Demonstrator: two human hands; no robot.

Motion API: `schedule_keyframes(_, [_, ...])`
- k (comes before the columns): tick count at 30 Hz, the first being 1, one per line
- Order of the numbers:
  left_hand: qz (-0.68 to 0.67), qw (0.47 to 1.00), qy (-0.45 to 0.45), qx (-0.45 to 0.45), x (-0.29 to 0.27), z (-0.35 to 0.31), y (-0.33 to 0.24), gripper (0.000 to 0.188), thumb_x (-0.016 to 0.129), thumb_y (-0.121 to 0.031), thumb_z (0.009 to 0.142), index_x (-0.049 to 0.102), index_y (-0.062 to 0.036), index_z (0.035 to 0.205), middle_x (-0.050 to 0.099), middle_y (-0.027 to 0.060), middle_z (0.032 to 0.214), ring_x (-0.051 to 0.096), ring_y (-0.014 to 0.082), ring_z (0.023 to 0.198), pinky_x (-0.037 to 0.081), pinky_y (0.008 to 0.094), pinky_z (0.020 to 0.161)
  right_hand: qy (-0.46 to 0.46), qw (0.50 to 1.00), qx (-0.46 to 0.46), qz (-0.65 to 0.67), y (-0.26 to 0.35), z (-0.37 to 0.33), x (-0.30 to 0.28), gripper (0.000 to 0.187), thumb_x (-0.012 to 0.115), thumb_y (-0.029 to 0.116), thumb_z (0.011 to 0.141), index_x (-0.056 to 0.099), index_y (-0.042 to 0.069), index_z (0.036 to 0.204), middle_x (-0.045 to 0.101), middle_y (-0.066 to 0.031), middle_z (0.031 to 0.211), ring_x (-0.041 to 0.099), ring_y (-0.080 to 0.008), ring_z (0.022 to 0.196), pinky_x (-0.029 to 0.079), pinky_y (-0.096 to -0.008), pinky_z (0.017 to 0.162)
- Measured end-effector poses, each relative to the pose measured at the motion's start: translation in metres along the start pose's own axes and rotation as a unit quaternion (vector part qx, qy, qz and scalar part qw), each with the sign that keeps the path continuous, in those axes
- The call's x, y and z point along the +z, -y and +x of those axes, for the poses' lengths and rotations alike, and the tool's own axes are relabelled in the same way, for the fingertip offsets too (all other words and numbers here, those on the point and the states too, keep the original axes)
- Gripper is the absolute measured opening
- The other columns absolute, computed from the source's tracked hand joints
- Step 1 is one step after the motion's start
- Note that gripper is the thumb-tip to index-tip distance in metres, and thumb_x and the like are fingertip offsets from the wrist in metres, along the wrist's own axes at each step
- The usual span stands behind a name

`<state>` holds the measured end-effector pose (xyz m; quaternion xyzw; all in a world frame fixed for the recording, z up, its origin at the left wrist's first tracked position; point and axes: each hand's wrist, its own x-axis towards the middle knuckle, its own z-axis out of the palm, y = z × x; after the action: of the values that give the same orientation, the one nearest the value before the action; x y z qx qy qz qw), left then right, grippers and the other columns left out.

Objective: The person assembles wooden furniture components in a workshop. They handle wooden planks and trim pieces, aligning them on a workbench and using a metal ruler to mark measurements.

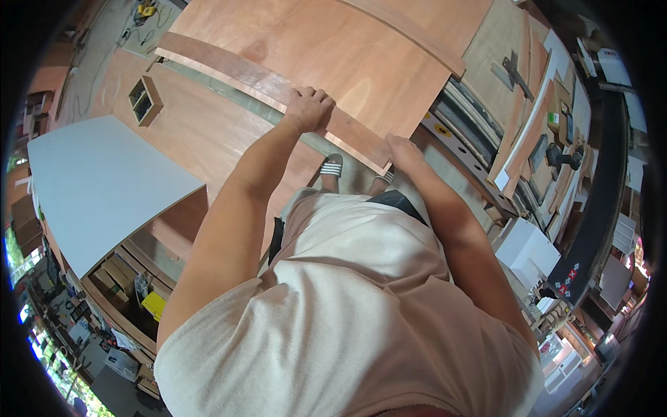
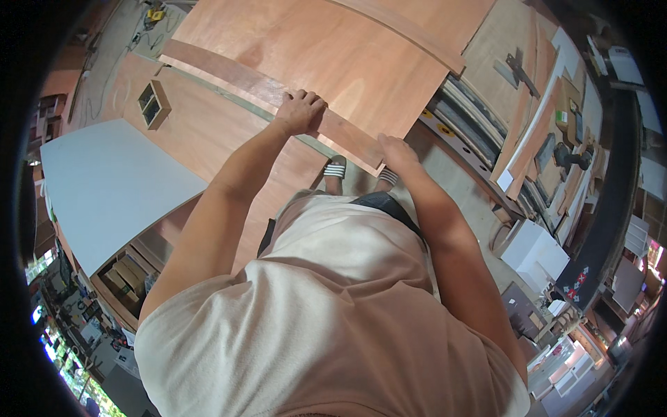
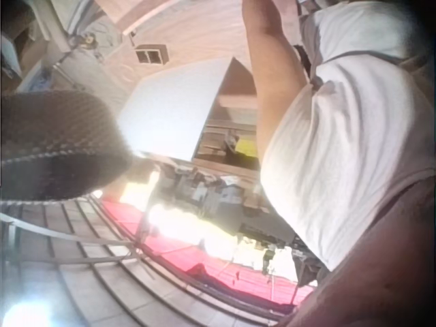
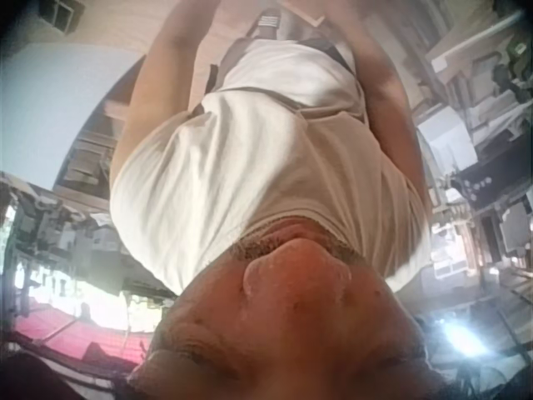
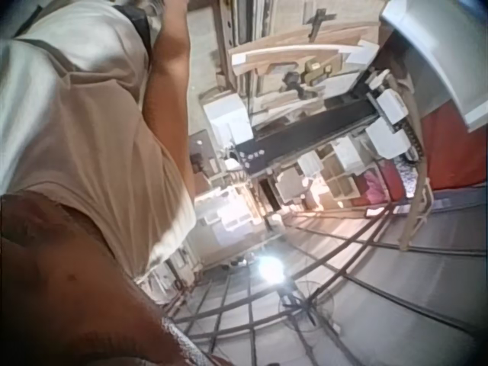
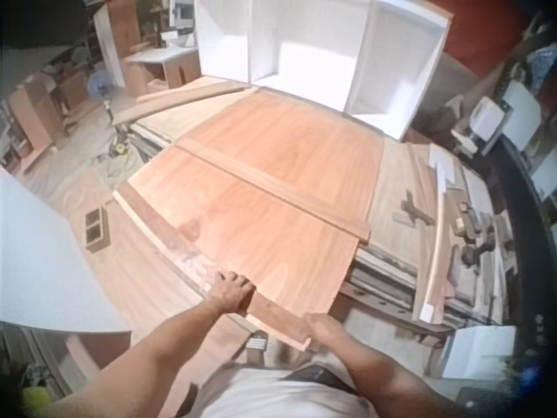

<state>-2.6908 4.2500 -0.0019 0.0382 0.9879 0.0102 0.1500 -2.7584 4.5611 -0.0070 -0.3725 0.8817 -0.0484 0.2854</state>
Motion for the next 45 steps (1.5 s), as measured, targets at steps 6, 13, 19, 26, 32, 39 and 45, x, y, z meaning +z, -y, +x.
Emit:
schedule_keyframes(6, [-0.035, 0.999, 0.005, -0.017, -0.011, -0.006, -0.003, 0.081, 0.088, -0.044, 0.059, 0.054, -0.0258, 0.130, 0.052, 0.0009, 0.131, 0.044, 0.0286, 0.128, 0.040, 0.0594, 0.097, -0.029, 0.997, 0.042, 0.052, -0.003, -0.005, 0.015, 0.036, 0.063, 0.007, 0.081, 0.052, 0.005, 0.116, 0.062, -0.0227, 0.114, 0.058, -0.0410, 0.113, 0.048, -0.0488, 0.095])
schedule_keyframes(13, [-0.029, 0.999, -0.005, -0.016, -0.003, -0.011, -0.001, 0.078, 0.086, -0.048, 0.060, 0.055, -0.0204, 0.126, 0.054, 0.0037, 0.127, 0.046, 0.0311, 0.125, 0.038, 0.0602, 0.096, -0.039, 0.998, 0.021, 0.051, 0.025, -0.030, -0.002, 0.075, 0.082, 0.022, 0.067, 0.046, 0.002, 0.130, 0.055, -0.0244, 0.124, 0.051, -0.0428, 0.121, 0.045, -0.0458, 0.102])
schedule_keyframes(19, [-0.028, 0.999, -0.013, -0.012, -0.013, -0.015, -0.002, 0.079, 0.087, -0.049, 0.056, 0.057, -0.0188, 0.122, 0.055, 0.0027, 0.122, 0.048, 0.0296, 0.119, 0.039, 0.0583, 0.092, -0.039, 0.997, 0.072, -0.010, 0.042, -0.029, 0.003, 0.071, 0.080, 0.022, 0.067, 0.046, 0.001, 0.125, 0.054, -0.0242, 0.119, 0.053, -0.0437, 0.114, 0.046, -0.0480, 0.099])
schedule_keyframes(26, [-0.043, 0.999, -0.031, -0.003, 0.002, -0.015, 0.002, 0.081, 0.087, -0.050, 0.056, 0.056, -0.0182, 0.123, 0.054, 0.0031, 0.121, 0.047, 0.0291, 0.120, 0.040, 0.0578, 0.092, -0.037, 0.997, 0.064, 0.015, 0.044, -0.027, 0.005, 0.057, 0.078, 0.018, 0.069, 0.046, -0.001, 0.112, 0.053, -0.0270, 0.114, 0.051, -0.0464, 0.110, 0.045, -0.0519, 0.095])
schedule_keyframes(32, [-0.022, 0.998, -0.054, -0.007, 0.011, -0.012, -0.001, 0.083, 0.087, -0.050, 0.056, 0.055, -0.0176, 0.126, 0.053, 0.0030, 0.121, 0.047, 0.0284, 0.119, 0.041, 0.0562, 0.093, -0.037, 0.997, 0.068, 0.003, 0.043, -0.027, 0.006, 0.060, 0.079, 0.020, 0.068, 0.045, -0.001, 0.112, 0.053, -0.0269, 0.114, 0.052, -0.0464, 0.110, 0.046, -0.0514, 0.095])
schedule_keyframes(39, [-0.033, 0.998, -0.047, -0.003, 0.006, -0.013, -0.002, 0.082, 0.087, -0.049, 0.056, 0.055, -0.0173, 0.125, 0.054, 0.0032, 0.120, 0.047, 0.0281, 0.118, 0.042, 0.0559, 0.091, -0.015, 0.996, 0.083, -0.036, 0.042, -0.025, 0.007, 0.063, 0.078, 0.022, 0.068, 0.046, 0.000, 0.118, 0.054, -0.0225, 0.118, 0.054, -0.0412, 0.112, 0.047, -0.0477, 0.096])
schedule_keyframes(45, [-0.035, 0.998, -0.061, 0.000, 0.013, -0.011, 0.000, 0.080, 0.088, -0.047, 0.055, 0.057, -0.0169, 0.122, 0.054, 0.0038, 0.118, 0.047, 0.0284, 0.118, 0.042, 0.0570, 0.090, -0.019, 0.995, 0.086, -0.037, 0.040, -0.024, 0.012, 0.063, 0.078, 0.022, 0.068, 0.046, 0.001, 0.118, 0.054, -0.0221, 0.118, 0.053, -0.0406, 0.113, 0.046, -0.0473, 0.098])
